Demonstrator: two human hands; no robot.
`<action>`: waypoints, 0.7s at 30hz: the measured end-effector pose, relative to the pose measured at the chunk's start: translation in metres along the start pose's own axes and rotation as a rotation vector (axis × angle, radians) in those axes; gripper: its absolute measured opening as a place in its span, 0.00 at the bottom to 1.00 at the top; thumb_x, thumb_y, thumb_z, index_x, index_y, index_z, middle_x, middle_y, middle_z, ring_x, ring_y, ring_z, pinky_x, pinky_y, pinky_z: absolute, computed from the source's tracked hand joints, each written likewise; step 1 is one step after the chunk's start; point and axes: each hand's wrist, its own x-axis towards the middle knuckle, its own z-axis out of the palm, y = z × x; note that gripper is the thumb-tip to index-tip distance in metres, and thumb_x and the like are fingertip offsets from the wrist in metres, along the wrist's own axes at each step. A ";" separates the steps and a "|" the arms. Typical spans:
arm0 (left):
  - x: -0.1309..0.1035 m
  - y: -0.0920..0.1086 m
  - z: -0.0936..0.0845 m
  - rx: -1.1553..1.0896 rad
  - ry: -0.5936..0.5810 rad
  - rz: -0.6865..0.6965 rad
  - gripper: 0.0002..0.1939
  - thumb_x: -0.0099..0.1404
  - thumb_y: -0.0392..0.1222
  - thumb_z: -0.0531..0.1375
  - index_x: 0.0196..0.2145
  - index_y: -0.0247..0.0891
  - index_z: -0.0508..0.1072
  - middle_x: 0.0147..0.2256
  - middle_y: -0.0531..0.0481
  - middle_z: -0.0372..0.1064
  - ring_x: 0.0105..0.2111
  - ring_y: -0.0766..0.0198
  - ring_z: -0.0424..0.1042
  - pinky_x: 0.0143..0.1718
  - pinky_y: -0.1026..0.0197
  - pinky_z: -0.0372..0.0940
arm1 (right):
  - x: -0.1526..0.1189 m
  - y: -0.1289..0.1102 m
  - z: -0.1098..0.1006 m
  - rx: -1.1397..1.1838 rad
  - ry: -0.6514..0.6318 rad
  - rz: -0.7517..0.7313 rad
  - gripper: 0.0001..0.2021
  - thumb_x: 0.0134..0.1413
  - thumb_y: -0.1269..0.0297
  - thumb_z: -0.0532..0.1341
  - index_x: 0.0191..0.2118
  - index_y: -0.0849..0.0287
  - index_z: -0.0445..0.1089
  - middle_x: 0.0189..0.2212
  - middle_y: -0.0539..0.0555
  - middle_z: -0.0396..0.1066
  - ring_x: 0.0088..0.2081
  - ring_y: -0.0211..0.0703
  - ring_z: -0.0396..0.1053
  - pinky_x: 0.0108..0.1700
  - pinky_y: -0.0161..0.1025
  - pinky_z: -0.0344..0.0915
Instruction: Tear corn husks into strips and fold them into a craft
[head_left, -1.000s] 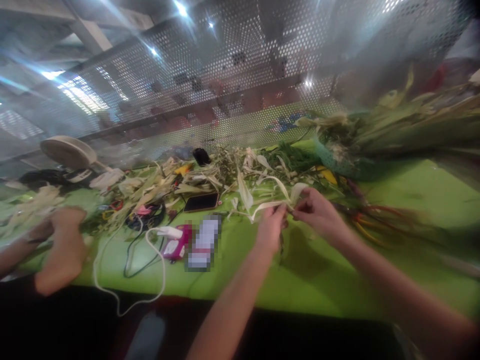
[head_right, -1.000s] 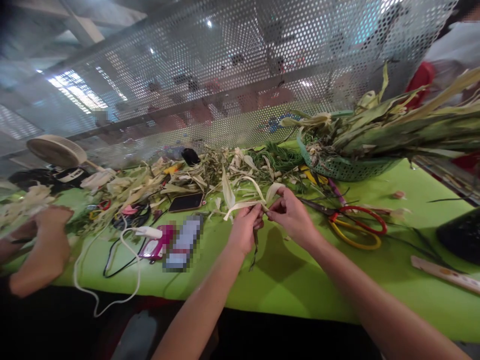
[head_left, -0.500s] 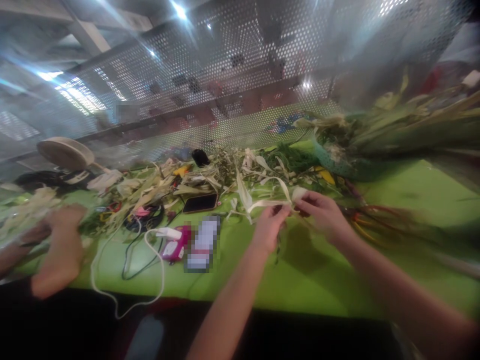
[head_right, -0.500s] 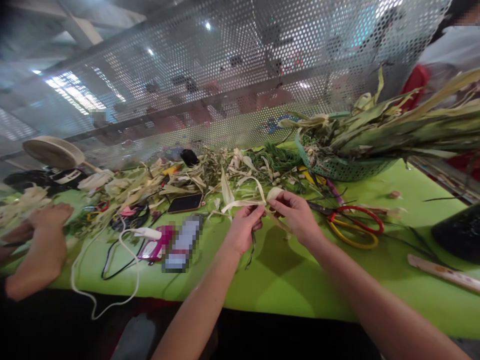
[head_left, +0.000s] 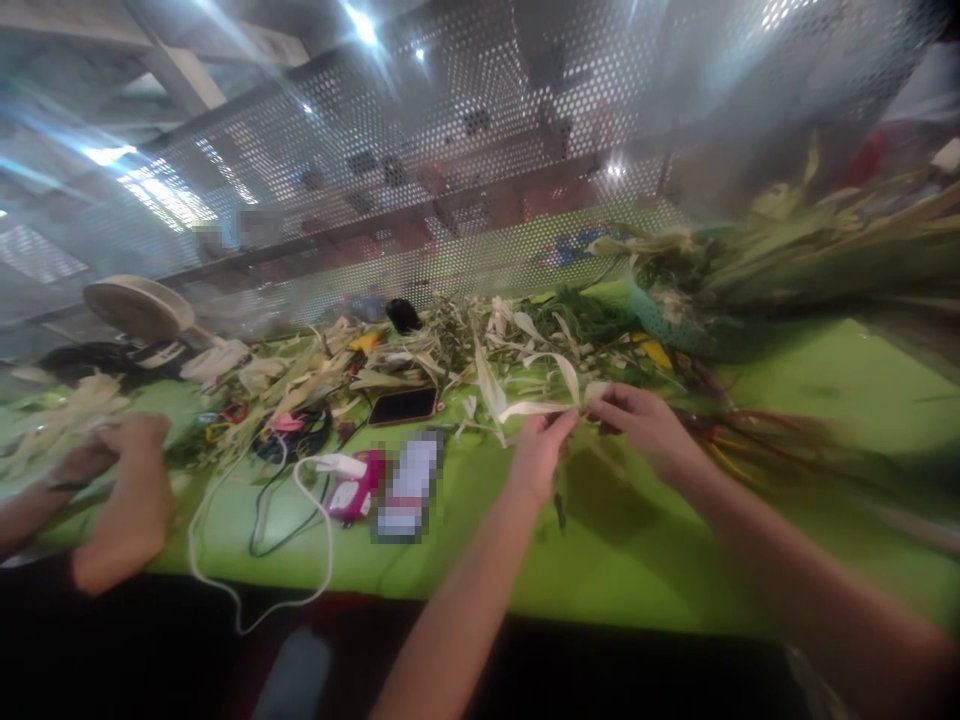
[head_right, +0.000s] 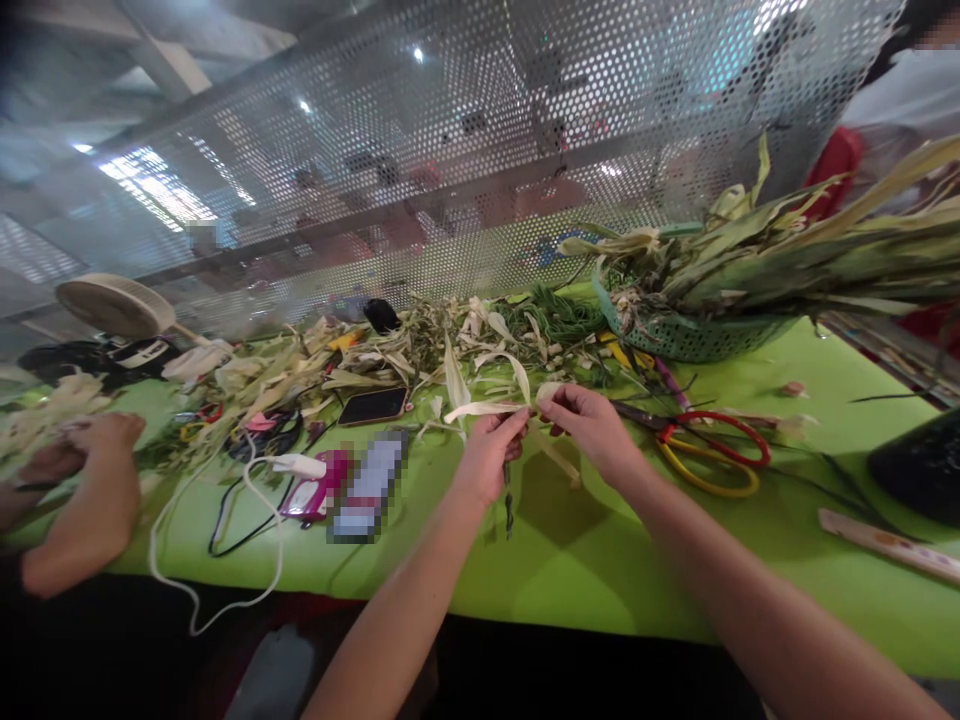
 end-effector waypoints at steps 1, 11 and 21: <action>0.001 0.000 -0.001 0.000 0.011 0.000 0.17 0.53 0.50 0.69 0.33 0.34 0.75 0.22 0.56 0.63 0.21 0.72 0.58 0.26 0.65 0.54 | 0.000 -0.001 -0.002 -0.040 0.027 -0.007 0.18 0.52 0.47 0.65 0.26 0.59 0.69 0.22 0.49 0.66 0.25 0.38 0.62 0.28 0.36 0.59; 0.002 -0.005 -0.001 0.228 -0.099 0.088 0.14 0.57 0.50 0.66 0.31 0.34 0.77 0.23 0.51 0.68 0.27 0.66 0.64 0.31 0.64 0.59 | -0.001 0.000 -0.007 -0.313 0.130 -0.300 0.07 0.54 0.58 0.64 0.32 0.56 0.76 0.30 0.51 0.68 0.31 0.41 0.64 0.33 0.39 0.59; -0.003 -0.011 0.002 0.281 -0.219 0.184 0.12 0.60 0.46 0.65 0.39 0.38 0.80 0.37 0.45 0.77 0.40 0.57 0.72 0.48 0.55 0.63 | 0.003 0.004 -0.007 -0.278 0.151 -0.258 0.07 0.52 0.61 0.63 0.27 0.56 0.69 0.27 0.50 0.66 0.30 0.41 0.63 0.33 0.38 0.60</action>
